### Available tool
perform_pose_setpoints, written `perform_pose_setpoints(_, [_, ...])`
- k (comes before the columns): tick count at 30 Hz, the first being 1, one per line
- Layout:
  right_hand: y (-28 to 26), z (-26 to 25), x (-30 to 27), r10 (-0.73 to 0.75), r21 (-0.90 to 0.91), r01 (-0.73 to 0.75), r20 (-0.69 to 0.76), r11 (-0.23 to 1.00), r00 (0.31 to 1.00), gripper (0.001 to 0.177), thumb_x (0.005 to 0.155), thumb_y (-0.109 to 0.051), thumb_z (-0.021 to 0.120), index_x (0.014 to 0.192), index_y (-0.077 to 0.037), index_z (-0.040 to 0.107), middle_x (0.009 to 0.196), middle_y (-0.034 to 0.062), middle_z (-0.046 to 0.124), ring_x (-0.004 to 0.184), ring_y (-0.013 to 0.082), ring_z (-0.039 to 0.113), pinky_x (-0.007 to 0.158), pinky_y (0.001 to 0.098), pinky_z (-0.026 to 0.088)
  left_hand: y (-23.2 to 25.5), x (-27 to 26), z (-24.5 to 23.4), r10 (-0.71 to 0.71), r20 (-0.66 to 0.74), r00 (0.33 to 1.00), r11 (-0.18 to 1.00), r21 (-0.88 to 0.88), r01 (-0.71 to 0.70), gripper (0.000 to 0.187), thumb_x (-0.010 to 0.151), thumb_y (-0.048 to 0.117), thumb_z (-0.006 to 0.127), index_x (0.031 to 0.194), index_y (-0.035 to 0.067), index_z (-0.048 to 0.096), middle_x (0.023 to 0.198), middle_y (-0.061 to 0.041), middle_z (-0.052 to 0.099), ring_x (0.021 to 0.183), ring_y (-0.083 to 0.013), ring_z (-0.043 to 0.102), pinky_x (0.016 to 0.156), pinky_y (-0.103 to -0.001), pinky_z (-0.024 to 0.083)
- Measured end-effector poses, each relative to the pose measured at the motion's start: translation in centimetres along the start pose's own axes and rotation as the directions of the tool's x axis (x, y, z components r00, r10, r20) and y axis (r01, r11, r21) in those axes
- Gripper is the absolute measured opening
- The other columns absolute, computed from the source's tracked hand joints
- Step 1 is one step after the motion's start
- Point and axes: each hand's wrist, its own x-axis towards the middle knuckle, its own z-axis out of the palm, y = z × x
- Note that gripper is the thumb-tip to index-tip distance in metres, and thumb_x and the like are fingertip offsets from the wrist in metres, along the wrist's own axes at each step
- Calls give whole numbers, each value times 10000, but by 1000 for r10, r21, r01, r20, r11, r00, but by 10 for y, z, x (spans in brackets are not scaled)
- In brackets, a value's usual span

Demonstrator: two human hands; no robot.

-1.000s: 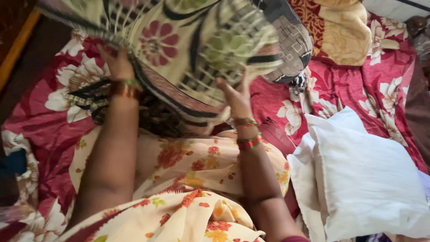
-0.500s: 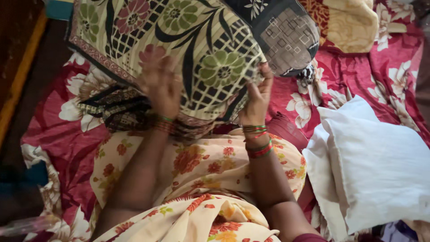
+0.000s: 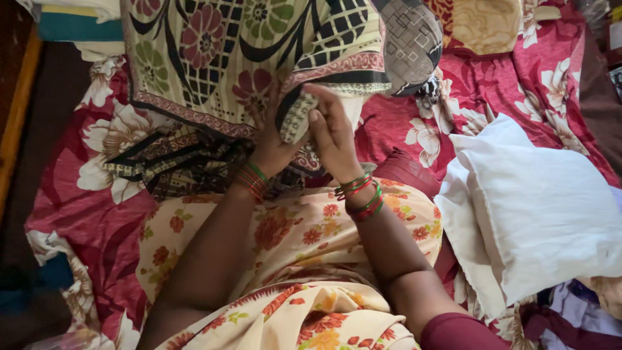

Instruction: The person inserts a white pillow into a patterned pillowcase, then repeats the process with a second pillow and a different case. They smooth the fabric and adjust the corners to fit the pillow inside.

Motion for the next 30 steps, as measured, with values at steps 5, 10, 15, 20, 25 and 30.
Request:
perform_pose_setpoints(5, [35, -18, -10, -225, -191, 168, -337, 967, 914, 399, 1095, 0, 532, 1475, -48, 420, 1224, 39, 564, 1154, 117, 574, 1055, 271, 483, 1, 6, -13, -78, 56, 995, 949, -300, 91, 841, 993, 239, 712, 1696, 173, 256, 1814, -149, 65, 1691, -304, 162, 1285, -657, -200])
perform_pose_setpoints(10, [83, -47, -31, 173, 112, -138, -431, 984, 886, 390, 1038, -98, 690, 1332, -16, 448, 987, -27, 474, 874, 93, 446, 742, 259, 387, 6, 22, -12, -57, 74, 996, 990, -127, 66, 1051, 794, 146, 750, 1698, 212, 219, 1787, -167, 41, 1667, -358, 40, 1215, -713, -150])
perform_pose_setpoints(15, [133, -75, -46, 468, -46, -473, -86, 880, 879, 299, 1046, -278, 681, 1081, 16, 633, 882, -30, 548, 805, 100, 469, 689, 275, 407, 20, 31, 0, -54, 24, 998, 998, -18, 54, 1178, 773, 457, 907, 1669, 226, 178, 1754, -171, 78, 1637, -355, 41, 1179, -743, -130])
perform_pose_setpoints(20, [161, -109, -19, 225, -583, -11, 297, 812, 928, 297, 990, -118, 632, 1264, -39, 719, 962, 87, 539, 892, 224, 530, 776, 327, 456, 33, 33, 0, -53, -7, 999, 998, 26, 53, 1206, 776, 563, 903, 1670, 212, 174, 1759, -102, 123, 1642, -343, 16, 1189, -753, -144])
perform_pose_setpoints(25, [168, -117, -19, -41, -642, 197, 250, 741, 967, 355, 855, -24, 644, 1193, -81, 739, 1112, 141, 696, 1118, 315, 607, 955, 413, 479, 61, 44, 14, -46, 25, 999, 948, 315, 36, 956, 855, 310, 811, 1641, 219, 275, 1742, -86, 167, 1601, -383, -29, 1131, -770, -60])
perform_pose_setpoints(30, [150, -132, -27, -17, -286, 15, -5, 958, 1000, 192, 952, -74, 606, 1092, -71, 737, 1145, 103, 695, 1088, 245, 613, 958, 366, 507, 83, 15, 30, 45, 218, 975, 943, 313, -113, 997, 731, 0, 718, 1620, 164, 295, 1696, -73, 247, 1597, -357, 96, 1228, -716, 103])
